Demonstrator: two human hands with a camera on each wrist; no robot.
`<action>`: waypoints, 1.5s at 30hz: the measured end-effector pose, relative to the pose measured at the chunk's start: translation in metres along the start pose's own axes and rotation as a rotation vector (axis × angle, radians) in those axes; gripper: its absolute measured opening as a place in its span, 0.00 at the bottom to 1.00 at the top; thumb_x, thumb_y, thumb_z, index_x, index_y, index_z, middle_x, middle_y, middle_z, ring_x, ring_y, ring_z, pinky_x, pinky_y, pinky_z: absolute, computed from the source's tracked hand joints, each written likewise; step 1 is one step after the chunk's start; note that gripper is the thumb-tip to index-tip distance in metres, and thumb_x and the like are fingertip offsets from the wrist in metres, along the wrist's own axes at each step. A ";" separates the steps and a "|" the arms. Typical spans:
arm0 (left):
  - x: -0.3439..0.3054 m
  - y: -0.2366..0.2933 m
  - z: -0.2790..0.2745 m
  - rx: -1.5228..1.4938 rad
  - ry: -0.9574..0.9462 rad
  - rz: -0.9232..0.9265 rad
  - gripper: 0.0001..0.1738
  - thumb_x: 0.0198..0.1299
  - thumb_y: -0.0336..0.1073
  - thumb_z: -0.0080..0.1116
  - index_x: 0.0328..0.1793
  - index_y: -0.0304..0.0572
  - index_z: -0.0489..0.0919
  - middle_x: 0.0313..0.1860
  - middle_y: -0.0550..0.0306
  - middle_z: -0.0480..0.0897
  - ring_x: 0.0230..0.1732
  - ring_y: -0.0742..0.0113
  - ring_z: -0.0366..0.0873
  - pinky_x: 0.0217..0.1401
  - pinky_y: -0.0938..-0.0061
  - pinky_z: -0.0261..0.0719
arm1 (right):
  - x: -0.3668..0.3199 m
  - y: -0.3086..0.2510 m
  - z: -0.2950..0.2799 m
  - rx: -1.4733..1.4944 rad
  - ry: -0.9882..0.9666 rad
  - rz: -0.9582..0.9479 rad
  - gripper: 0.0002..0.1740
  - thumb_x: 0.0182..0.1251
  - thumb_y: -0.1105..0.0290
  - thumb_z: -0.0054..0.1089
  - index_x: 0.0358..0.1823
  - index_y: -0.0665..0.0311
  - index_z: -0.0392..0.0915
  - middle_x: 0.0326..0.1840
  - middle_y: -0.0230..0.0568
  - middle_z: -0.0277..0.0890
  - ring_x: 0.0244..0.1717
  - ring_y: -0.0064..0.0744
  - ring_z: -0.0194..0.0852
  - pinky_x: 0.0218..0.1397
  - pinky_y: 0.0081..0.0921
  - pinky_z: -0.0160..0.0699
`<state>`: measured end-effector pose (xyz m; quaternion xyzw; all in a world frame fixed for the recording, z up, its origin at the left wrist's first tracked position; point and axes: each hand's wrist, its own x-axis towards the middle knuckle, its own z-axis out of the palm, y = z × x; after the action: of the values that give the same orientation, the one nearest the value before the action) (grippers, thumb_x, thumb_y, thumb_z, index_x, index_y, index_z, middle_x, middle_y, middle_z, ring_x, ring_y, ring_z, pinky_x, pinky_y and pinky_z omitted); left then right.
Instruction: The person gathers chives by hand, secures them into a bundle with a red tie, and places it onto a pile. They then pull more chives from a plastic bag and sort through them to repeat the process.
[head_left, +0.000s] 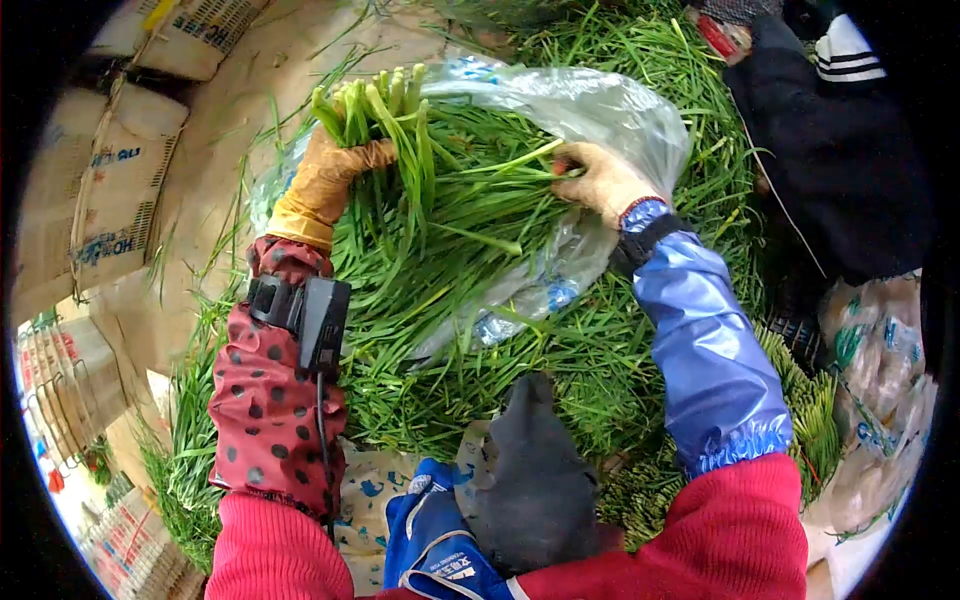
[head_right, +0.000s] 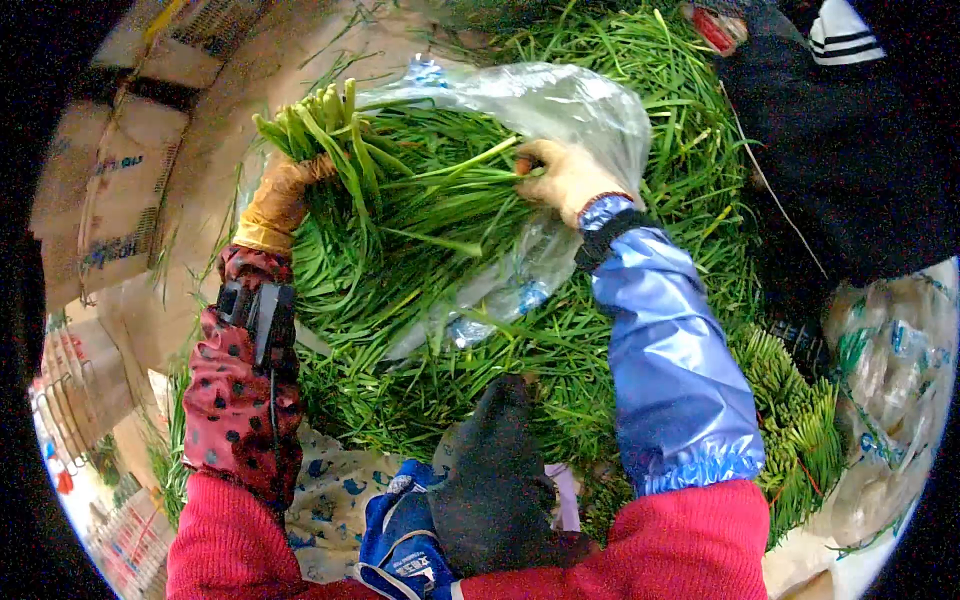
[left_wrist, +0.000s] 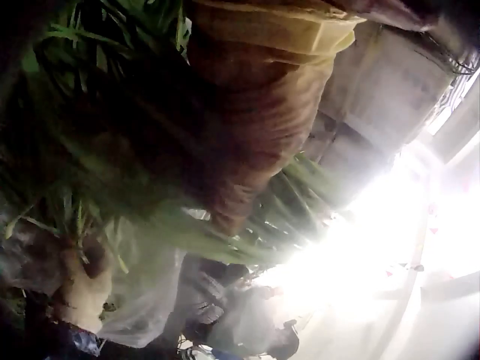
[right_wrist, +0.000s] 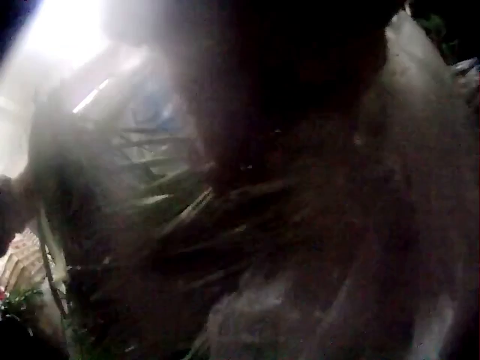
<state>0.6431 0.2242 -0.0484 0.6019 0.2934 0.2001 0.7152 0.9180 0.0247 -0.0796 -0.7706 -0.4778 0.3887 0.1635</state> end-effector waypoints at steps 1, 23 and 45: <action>0.004 -0.005 -0.005 0.024 -0.012 0.039 0.32 0.45 0.36 0.76 0.59 0.41 0.77 0.50 0.62 0.82 0.49 0.67 0.77 0.55 0.71 0.75 | -0.003 0.000 -0.001 -0.042 0.037 0.004 0.32 0.52 0.68 0.67 0.62 0.57 0.74 0.53 0.47 0.79 0.55 0.41 0.77 0.61 0.29 0.73; -0.024 -0.004 0.035 0.896 -0.070 0.322 0.37 0.48 0.38 0.72 0.63 0.35 0.69 0.55 0.44 0.80 0.57 0.46 0.77 0.61 0.59 0.73 | 0.047 -0.159 0.074 0.784 0.590 -0.350 0.23 0.47 0.72 0.75 0.45 0.63 0.77 0.36 0.31 0.82 0.37 0.21 0.78 0.44 0.22 0.81; -0.002 -0.116 0.156 1.330 -0.191 0.142 0.39 0.56 0.52 0.59 0.72 0.46 0.63 0.71 0.38 0.60 0.72 0.39 0.54 0.71 0.42 0.54 | -0.032 -0.195 0.040 0.770 0.585 -0.543 0.11 0.57 0.72 0.64 0.40 0.62 0.76 0.30 0.34 0.77 0.30 0.30 0.77 0.38 0.29 0.81</action>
<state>0.7368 0.0844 -0.1452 0.9470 0.2491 -0.0306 0.2004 0.7614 0.0876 0.0303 -0.5801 -0.4175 0.2487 0.6537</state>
